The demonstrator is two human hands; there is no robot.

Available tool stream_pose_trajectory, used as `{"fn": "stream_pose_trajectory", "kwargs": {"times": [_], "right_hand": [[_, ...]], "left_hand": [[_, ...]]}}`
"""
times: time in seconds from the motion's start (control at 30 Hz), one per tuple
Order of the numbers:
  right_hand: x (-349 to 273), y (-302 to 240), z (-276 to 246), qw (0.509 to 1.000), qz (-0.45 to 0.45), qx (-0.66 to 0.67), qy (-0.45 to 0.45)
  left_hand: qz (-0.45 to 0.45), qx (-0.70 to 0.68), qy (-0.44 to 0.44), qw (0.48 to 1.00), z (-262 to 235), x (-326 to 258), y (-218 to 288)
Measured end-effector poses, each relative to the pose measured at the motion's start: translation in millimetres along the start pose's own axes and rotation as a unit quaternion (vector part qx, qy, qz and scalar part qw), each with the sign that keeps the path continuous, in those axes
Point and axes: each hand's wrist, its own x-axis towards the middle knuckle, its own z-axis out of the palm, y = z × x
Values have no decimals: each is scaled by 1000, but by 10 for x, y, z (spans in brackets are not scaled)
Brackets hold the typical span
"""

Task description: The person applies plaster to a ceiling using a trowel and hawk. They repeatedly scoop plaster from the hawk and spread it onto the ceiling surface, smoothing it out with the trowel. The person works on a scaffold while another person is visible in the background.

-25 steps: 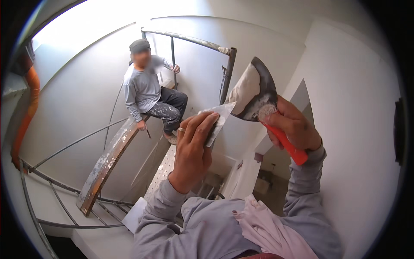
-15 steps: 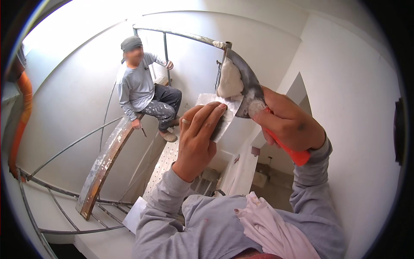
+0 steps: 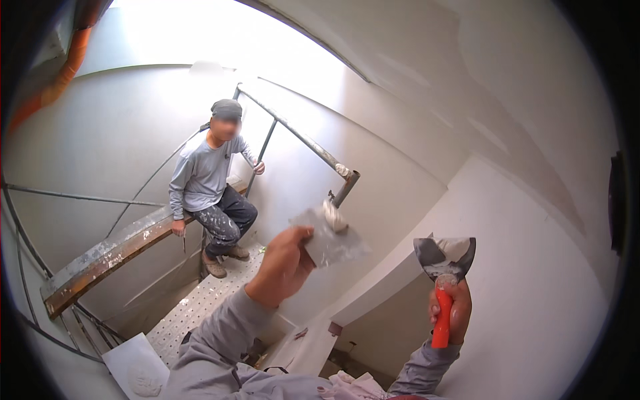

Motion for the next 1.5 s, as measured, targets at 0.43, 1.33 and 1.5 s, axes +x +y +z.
{"fn": "stream_pose_trajectory", "kwargs": {"times": [0.43,1.33,1.5], "right_hand": [[-110,239,14,994,98,53,-8],[-41,192,-62,987,125,71,-68],[-72,216,-128,989,112,73,-71]], "left_hand": [[359,79,-178,913,1354,784,2387],[364,82,-187,909,1773,1362,2510],[362,84,-171,913,1789,1165,2566]]}}
